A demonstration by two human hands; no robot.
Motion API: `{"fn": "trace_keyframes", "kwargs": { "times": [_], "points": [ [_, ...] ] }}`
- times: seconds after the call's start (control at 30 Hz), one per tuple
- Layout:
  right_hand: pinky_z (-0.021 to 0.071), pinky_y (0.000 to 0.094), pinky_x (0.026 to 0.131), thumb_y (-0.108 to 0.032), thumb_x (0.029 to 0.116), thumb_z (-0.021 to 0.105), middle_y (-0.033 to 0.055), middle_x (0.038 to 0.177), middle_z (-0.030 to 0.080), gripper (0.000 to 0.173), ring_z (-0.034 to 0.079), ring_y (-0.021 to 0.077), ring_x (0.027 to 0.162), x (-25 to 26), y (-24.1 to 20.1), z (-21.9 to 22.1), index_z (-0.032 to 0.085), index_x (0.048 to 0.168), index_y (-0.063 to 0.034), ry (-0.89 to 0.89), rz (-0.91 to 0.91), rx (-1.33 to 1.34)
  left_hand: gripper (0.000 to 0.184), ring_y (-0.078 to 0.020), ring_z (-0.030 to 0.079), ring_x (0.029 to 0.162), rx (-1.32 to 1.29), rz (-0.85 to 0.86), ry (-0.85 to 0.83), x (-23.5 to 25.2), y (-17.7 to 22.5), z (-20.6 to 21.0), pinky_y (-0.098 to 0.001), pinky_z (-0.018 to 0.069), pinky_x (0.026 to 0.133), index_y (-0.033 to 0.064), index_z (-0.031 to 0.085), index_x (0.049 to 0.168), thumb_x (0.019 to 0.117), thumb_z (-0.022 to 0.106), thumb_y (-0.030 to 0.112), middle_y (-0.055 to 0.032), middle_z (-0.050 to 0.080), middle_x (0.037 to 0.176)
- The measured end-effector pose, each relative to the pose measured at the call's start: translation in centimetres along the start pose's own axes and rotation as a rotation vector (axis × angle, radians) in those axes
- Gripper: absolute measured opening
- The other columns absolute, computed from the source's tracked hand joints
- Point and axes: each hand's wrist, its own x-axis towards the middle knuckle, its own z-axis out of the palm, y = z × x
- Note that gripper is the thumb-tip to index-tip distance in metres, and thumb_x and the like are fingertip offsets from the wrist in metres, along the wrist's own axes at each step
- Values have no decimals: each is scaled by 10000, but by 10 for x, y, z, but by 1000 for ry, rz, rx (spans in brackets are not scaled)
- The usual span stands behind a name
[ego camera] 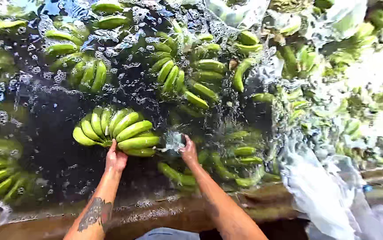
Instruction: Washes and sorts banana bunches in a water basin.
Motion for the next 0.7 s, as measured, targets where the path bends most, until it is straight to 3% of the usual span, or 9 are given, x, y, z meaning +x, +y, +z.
{"fn": "trace_keyframes", "kwargs": {
  "times": [0.1, 0.2, 0.27, 0.3, 0.37, 0.43, 0.57, 0.63, 0.7],
  "points": [
    [546, 576, 941, -235, 867, 774, 320, 1444, 496, 642, 618, 469, 1176, -25, -20, -15, 570, 1451, -64, 207, -99, -72, 427, -199, 649, 1129, -107, 4, -106, -2, -29, -8, -411, 560, 954, 92, 459, 1382, 1127, 260, 370, -84, 651, 1224],
    [571, 389, 790, -233, 927, 713, 175, 1087, 679, 439, 665, 218, 913, -82, -42, 4, 627, 1257, 43, 161, -174, 330, 501, -211, 615, 1203, -52, -10, -134, -8, -52, -18, -422, 536, 1003, 114, 403, 1452, 1121, 200, 431, -91, 616, 1321],
    [533, 254, 646, -202, 1018, 615, 95, 973, 725, 405, 627, 68, 708, -113, -54, 36, 563, 1328, 54, -101, 61, 641, 487, -249, 580, 1239, 273, -4, 55, -32, -56, -18, -442, 510, 1020, 54, 356, 1518, 1138, 252, 340, -153, 555, 1401],
    [434, 224, 514, -245, 1071, 547, 85, 925, 715, 417, 511, 41, 554, -117, -58, 54, 504, 1384, 27, -192, 231, 781, 458, -302, 559, 1264, 483, 59, 140, -48, -56, -13, -475, 492, 1032, 3, 351, 1520, 1130, 352, 243, -220, 523, 1428],
    [379, 229, 406, -405, 1107, 433, 7, 633, 515, 400, 380, 58, 409, -104, -60, 87, 500, 1223, -29, -243, 468, 986, 501, -332, 537, 1256, 856, 361, 54, -68, -52, -7, -438, 461, 1054, -98, 370, 1472, 1034, 511, 98, -301, 501, 1395],
    [415, 239, 401, -514, 1091, 384, -21, 554, 431, 488, 399, 73, 402, -74, -58, 109, 531, 1095, -49, -209, 568, 1115, 529, -348, 481, 1375, 1150, 615, -224, -56, -40, 4, -454, 386, 1168, -109, 444, 1442, 984, 561, 129, -293, 489, 1459],
    [384, 245, 480, -432, 1085, 479, 13, 755, 502, 443, 408, 80, 532, -34, -60, 112, 522, 1375, -99, -152, 584, 1120, 822, -357, 353, 1492, 1659, 440, -685, 6, -16, 52, -517, 318, 1217, 34, 232, 1612, 970, 696, 255, -222, 334, 1621],
    [399, 249, 462, -359, 1072, 543, 26, 728, 511, 449, 421, 84, 511, -22, -69, 96, 500, 1401, -55, -144, 468, 1094, 1000, -409, 369, 1470, 1874, 373, -742, 17, -8, 78, -568, 345, 1185, 78, 185, 1634, 882, 811, 282, -240, 299, 1630],
    [412, 223, 425, -301, 1077, 540, 7, 641, 493, 350, 424, 65, 453, -12, -80, 77, 526, 1307, -37, -174, 327, 1095, 1157, -497, 515, 1309, 1981, 329, -632, 14, -2, 94, -649, 479, 1023, 169, 144, 1650, 782, 899, 298, -306, 331, 1572]
  ]
}}
